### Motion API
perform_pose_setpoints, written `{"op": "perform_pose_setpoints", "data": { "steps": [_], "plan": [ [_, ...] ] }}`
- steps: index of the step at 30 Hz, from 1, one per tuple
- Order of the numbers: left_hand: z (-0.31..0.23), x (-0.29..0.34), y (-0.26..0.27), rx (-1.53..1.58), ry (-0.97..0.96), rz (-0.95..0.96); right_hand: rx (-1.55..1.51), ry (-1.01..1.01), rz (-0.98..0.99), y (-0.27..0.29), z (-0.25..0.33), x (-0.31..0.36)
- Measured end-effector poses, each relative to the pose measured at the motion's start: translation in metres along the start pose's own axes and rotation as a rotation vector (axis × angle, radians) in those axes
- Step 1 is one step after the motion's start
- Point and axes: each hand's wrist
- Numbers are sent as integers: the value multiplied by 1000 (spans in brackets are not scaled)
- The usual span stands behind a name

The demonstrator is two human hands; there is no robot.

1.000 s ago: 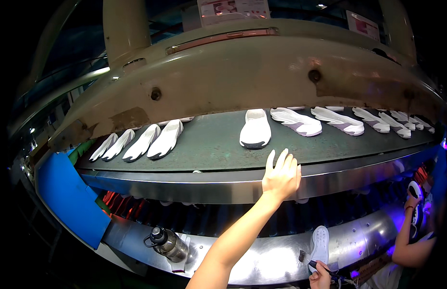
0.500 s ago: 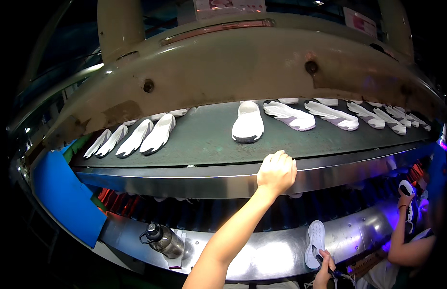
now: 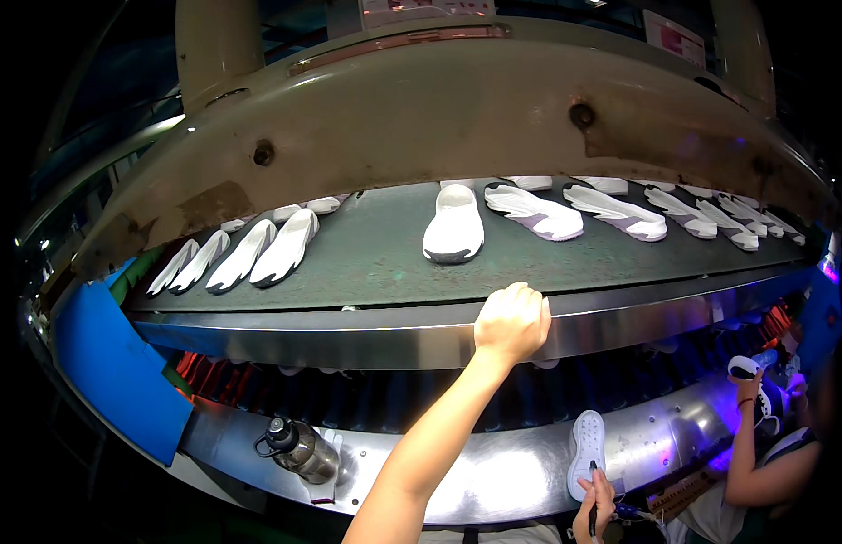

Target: The person repeatedly picks white shoe uppers from a conveyor belt, paints the soles with a brush, and places them back on the belt. The process is continuous and repetitive.

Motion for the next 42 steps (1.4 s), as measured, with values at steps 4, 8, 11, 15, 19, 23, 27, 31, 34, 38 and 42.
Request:
{"op": "perform_pose_setpoints", "data": {
  "steps": [4,8,11,15,19,23,27,31,34,38,42],
  "plan": [
    [2,2,-2,1,-5,-7,35,54,92,5,-1,2],
    [0,2,-3,6,-7,-9,57,89,142,5,-2,4],
    [-1,2,-2,-17,-11,1,76,107,181,5,-4,9],
    [-2,1,-2,3,-11,5,12,96,98,5,19,-6],
    [-1,2,-4,-13,-18,5,73,154,266,9,2,-2],
    [-5,-3,-2,-32,-26,-36,116,201,259,10,-3,-1],
    [-4,-2,-3,-31,-21,-26,-21,99,224,10,0,-5],
    [-6,-1,-5,-9,-14,-1,202,188,304,11,-12,-1],
    [-6,-1,-5,-11,-17,4,138,213,325,13,-11,-5],
    [-6,-1,-6,-13,-17,9,92,177,308,14,-7,-6],
    [-8,-2,-5,-21,-19,-2,62,146,288,15,-6,-5]
  ]
}}
Point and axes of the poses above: each hand's wrist, its own x-axis away from the middle knuckle, its own y-axis out of the back of the hand, z = x × y, and after that the axes turned 12 degrees about y, right-handed
